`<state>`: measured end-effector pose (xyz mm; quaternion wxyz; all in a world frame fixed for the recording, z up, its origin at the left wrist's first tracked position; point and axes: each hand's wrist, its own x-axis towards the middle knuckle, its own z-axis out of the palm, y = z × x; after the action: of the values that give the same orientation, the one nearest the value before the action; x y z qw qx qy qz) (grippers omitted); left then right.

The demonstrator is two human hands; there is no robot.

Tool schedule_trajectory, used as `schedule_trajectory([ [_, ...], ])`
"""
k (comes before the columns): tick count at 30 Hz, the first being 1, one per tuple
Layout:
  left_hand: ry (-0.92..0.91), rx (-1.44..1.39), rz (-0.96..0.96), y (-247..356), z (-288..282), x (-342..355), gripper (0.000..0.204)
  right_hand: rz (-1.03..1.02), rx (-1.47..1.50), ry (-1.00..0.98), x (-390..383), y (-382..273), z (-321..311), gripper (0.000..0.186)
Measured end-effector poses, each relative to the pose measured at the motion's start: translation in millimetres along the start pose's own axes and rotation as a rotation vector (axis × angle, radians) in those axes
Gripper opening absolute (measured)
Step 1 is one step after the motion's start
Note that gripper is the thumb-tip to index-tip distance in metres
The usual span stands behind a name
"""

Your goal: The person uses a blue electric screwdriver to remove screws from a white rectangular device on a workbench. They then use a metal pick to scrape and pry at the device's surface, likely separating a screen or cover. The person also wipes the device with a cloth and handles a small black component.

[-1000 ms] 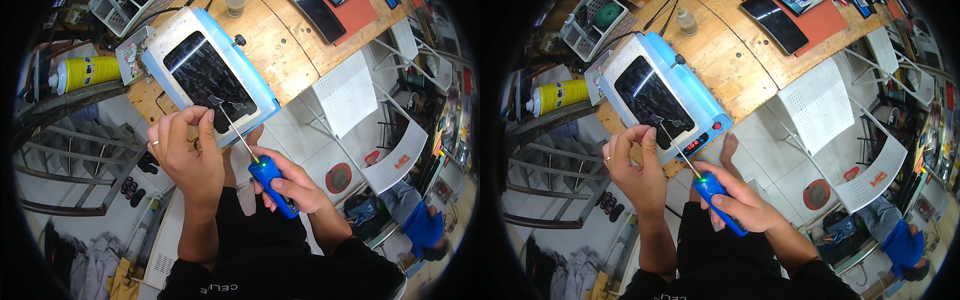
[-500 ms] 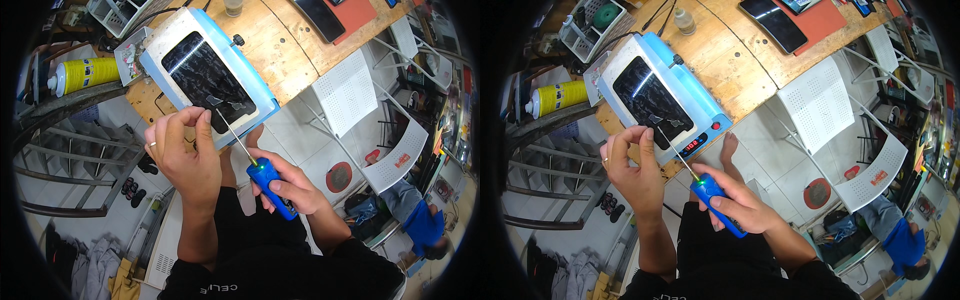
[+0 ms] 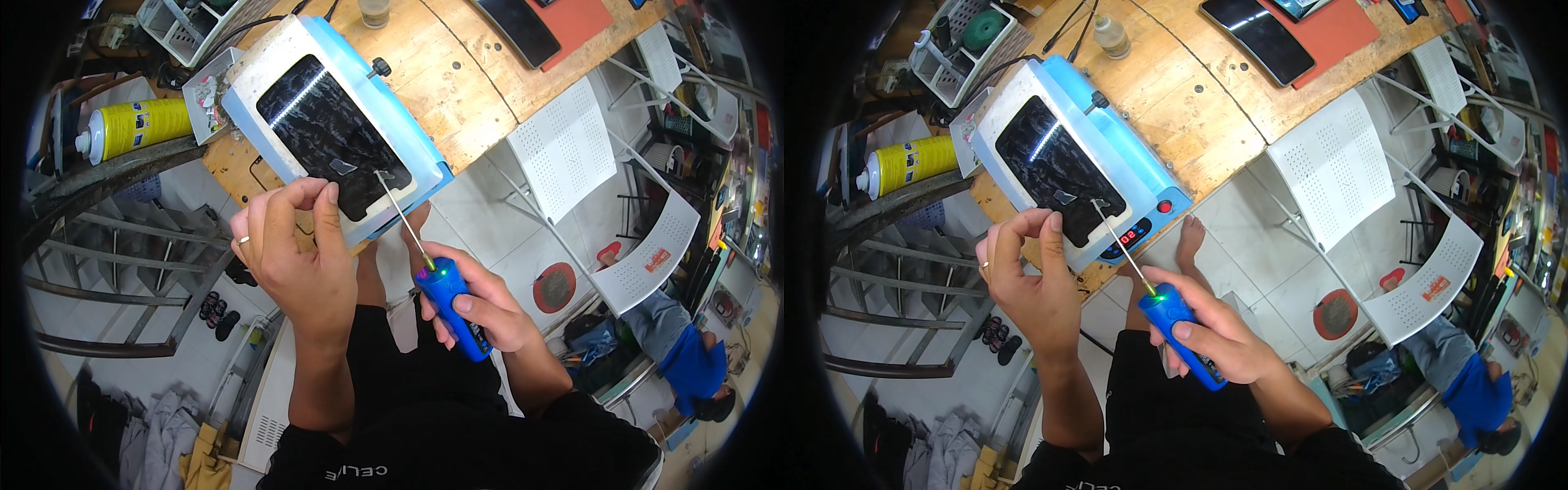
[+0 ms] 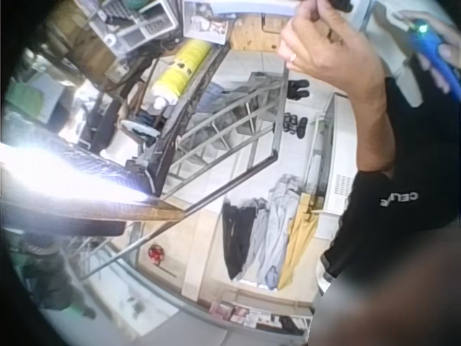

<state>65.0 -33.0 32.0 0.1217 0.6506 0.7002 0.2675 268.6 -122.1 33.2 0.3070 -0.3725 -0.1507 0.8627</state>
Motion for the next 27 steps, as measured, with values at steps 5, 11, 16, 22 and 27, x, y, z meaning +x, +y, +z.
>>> schedule_trajectory([
  [5,0.003,0.015,0.004,0.8,0.0,-0.2,0.008,-0.030,0.020,-0.005,-2.1,3.2,-2.2,0.065],
  [11,0.001,0.022,0.009,1.2,-0.7,0.0,0.008,-0.047,0.028,-0.026,-2.7,4.2,-2.4,0.066],
  [16,-0.002,0.026,0.010,1.8,-0.8,0.4,0.008,-0.049,0.023,-0.013,-4.0,2.2,-0.9,0.066],
  [22,0.000,0.023,0.007,2.0,-1.3,0.7,0.008,-0.016,0.013,0.013,-8.4,-0.9,-1.5,0.067],
  [27,0.006,0.025,0.012,1.8,-0.5,-0.3,0.007,-0.022,0.033,-0.012,-10.4,1.8,-1.7,0.067],
])
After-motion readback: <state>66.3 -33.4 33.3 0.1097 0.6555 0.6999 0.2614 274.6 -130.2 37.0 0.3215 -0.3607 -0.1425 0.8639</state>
